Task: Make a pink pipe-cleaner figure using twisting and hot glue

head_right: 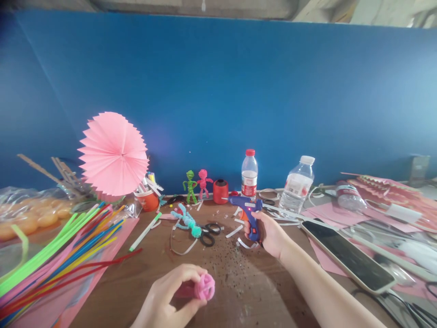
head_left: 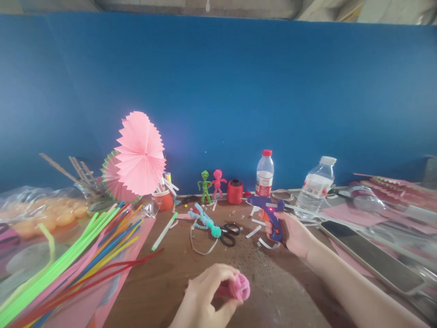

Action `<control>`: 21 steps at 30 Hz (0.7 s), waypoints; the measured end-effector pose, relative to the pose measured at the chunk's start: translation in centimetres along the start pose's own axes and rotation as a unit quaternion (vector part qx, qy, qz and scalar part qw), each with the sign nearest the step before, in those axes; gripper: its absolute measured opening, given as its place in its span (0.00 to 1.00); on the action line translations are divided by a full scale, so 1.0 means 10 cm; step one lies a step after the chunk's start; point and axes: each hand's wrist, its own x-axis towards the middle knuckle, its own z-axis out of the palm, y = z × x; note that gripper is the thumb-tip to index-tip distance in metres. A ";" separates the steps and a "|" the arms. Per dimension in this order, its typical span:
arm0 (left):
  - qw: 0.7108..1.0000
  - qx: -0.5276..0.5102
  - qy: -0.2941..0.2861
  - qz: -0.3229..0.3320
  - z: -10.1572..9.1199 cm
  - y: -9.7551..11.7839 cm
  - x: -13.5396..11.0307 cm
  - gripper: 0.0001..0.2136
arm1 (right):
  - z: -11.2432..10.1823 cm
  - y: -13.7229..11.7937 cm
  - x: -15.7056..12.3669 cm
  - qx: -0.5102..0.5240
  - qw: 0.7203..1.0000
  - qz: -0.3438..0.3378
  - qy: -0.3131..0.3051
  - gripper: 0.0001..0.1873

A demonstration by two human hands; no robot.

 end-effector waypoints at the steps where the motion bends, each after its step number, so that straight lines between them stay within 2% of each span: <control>1: 1.000 -0.010 0.007 -0.011 0.00 0.01 0.01 0.15 | 0.01 0.00 -0.01 0.010 1.000 -0.004 -0.006 0.16; 5: 0.994 -0.029 0.059 -0.086 -0.03 0.03 0.06 0.10 | 0.09 0.05 -0.06 0.030 0.999 -0.024 -0.022 0.15; 10: 0.976 0.029 0.124 -0.179 -0.15 0.00 0.15 0.09 | 0.18 0.13 -0.12 0.011 0.998 -0.036 -0.042 0.23; 15: 0.972 0.050 0.101 -0.206 -0.24 0.00 0.22 0.10 | 0.27 0.20 -0.22 -0.021 0.999 -0.024 -0.042 0.23; 21: 0.972 0.061 0.076 -0.216 -0.24 -0.07 0.22 0.13 | 0.35 0.22 -0.28 -0.085 0.994 0.001 -0.061 0.23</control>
